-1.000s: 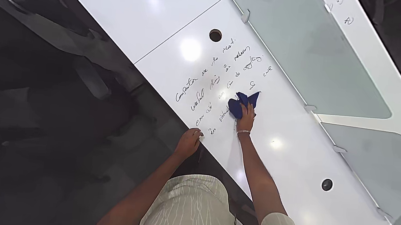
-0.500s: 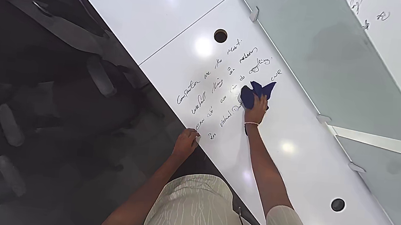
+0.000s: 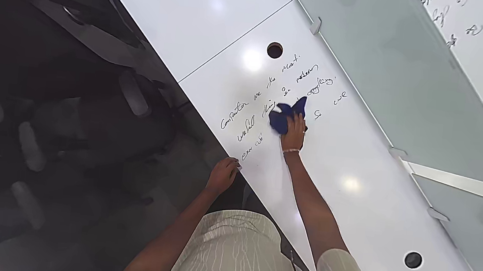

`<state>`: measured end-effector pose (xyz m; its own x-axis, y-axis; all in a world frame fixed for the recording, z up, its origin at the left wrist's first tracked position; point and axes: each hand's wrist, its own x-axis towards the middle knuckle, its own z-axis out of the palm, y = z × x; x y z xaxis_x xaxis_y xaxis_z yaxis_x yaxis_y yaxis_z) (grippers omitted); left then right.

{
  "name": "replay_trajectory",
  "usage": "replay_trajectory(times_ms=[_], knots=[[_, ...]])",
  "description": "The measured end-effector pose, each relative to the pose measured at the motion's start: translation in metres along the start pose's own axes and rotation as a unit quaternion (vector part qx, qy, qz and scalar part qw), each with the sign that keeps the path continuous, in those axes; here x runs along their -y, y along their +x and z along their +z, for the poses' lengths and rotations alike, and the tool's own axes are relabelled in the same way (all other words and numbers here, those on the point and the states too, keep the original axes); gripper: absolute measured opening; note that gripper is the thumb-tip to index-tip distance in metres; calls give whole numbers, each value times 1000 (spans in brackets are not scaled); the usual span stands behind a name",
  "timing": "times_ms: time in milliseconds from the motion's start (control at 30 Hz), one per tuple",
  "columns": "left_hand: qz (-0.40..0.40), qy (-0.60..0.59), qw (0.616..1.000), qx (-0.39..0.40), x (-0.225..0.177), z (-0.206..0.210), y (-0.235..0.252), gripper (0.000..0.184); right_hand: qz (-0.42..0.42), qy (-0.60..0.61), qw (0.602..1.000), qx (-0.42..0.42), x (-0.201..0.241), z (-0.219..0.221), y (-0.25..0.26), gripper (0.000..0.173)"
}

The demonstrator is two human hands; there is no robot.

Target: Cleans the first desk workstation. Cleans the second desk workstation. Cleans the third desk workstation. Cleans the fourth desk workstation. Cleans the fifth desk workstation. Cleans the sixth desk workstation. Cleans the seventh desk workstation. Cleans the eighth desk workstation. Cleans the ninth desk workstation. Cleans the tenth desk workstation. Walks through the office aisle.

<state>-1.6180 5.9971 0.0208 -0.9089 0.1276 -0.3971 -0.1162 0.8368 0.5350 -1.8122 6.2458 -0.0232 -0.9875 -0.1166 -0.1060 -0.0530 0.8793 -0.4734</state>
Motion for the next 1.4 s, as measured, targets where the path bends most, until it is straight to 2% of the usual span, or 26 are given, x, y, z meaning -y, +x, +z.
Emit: replay_trajectory(times_ms=[33, 100, 167, 233, 300, 367, 433, 500, 567, 633, 733, 800, 833, 900, 967, 1067, 1133, 1167, 1267, 1333, 1400], knots=[[-1, -2, 1000, -2, 1, -2, 1, 27, 28, 1, 999, -17, 8, 3, 9, 55], [-8, -9, 1000, 8, 4, -8, 5, 29, 53, 7, 998, 24, 28, 9, -22, 54], [-10, -20, 1000, 14, 8, -15, 7, 29, 6, 22, 997, 73, 40, 24, -101, 52], [-13, -34, 999, 16, 17, -23, 7, 28, -59, 59, 994, 77, 47, 39, -182, 51], [-13, -41, 999, 17, 31, -30, 8, 28, -94, 75, 992, 42, 50, 49, -211, 50], [-6, -43, 998, 41, 50, -38, 7, 29, -78, 79, 993, 26, 62, 52, -181, 41], [8, -42, 997, 68, 65, -46, 10, 30, -28, 52, 998, 8, 75, 55, -113, 38], [8, -37, 996, 83, 80, -59, 16, 31, 43, 19, 999, -23, 92, 62, -35, 41], [1, -31, 995, 94, 91, -74, 23, 32, 96, 12, 993, -60, 108, 65, 12, 49], [-4, -26, 995, 100, 101, -84, 28, 32, 111, 19, 993, -45, 122, 69, -8, 51], [11, -19, 995, 97, 112, -93, 35, 31, 43, 46, 998, 14, 141, 81, -119, 53], [30, -14, 993, 111, 114, -99, 38, 31, -9, 58, 998, 0, 141, 91, -174, 49], [41, -12, 992, 116, 114, -101, 40, 31, -26, 56, 998, -5, 136, 92, -178, 48], [51, -9, 990, 132, 113, -105, 42, 31, -21, 50, 999, 3, 126, 82, -156, 45], [60, -13, 988, 139, 109, -105, 51, 31, 44, 25, 999, -6, 108, 65, -98, 41], [74, -8, 988, 137, 98, -103, 59, 30, 173, -19, 983, -52, 64, 33, 7, 51], [82, 1, 988, 133, 89, -103, 67, 29, 195, -38, 975, -96, 35, 19, 55, 60], [86, -1, 988, 126, 85, -104, 68, 28, 201, -38, 974, -98, 31, 17, 62, 62], [76, -14, 990, 115, 74, -104, 77, 29, 207, 1, 977, -44, 53, 17, 16, 58], [71, -9, 990, 122, 69, -103, 82, 30, 152, 23, 987, -40, 73, 34, -56, 49], [80, 1, 989, 127, 59, -100, 87, 29, 78, 26, 995, -51, 65, 41, -103, 42]])
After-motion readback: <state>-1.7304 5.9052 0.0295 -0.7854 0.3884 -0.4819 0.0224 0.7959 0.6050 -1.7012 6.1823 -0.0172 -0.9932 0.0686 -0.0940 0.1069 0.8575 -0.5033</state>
